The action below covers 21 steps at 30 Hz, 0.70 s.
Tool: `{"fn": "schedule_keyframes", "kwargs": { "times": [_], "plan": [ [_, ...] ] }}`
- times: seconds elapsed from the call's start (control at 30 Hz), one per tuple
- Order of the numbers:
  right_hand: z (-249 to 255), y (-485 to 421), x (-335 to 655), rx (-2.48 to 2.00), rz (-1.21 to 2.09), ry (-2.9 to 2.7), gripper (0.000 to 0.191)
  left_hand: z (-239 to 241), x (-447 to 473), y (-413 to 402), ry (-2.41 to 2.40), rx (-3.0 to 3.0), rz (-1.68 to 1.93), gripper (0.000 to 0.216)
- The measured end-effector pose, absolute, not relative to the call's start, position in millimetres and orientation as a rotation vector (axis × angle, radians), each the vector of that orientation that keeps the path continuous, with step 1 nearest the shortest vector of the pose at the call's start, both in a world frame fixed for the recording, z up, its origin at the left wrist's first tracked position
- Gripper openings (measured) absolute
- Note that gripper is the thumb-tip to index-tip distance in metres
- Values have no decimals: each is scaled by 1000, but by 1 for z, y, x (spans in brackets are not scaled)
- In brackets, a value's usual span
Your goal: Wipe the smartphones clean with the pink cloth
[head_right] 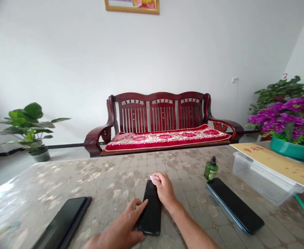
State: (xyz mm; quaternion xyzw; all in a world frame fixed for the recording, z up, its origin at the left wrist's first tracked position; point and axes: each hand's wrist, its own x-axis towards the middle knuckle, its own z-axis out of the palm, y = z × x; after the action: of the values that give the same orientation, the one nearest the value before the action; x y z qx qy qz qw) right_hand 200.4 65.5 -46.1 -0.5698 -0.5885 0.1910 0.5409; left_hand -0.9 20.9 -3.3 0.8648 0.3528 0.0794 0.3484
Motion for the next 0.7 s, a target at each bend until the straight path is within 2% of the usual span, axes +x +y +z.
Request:
{"fn": "schedule_keyframes", "kwargs": {
  "times": [0.33, 0.53, 0.7],
  "plan": [
    [-48, 63, 200, -1345, 417, -1451, 24, 6, 7, 8, 1085, 2478, 105, 61],
    [-47, 58, 206, -1422, 359, -1471, 27, 3, 12, 6, 1023, 2668, 64, 66],
    [-34, 40, 205, -1517, 140, -1781, 24, -13, 11, 4, 1007, 2707, 176, 66]
  ]
}}
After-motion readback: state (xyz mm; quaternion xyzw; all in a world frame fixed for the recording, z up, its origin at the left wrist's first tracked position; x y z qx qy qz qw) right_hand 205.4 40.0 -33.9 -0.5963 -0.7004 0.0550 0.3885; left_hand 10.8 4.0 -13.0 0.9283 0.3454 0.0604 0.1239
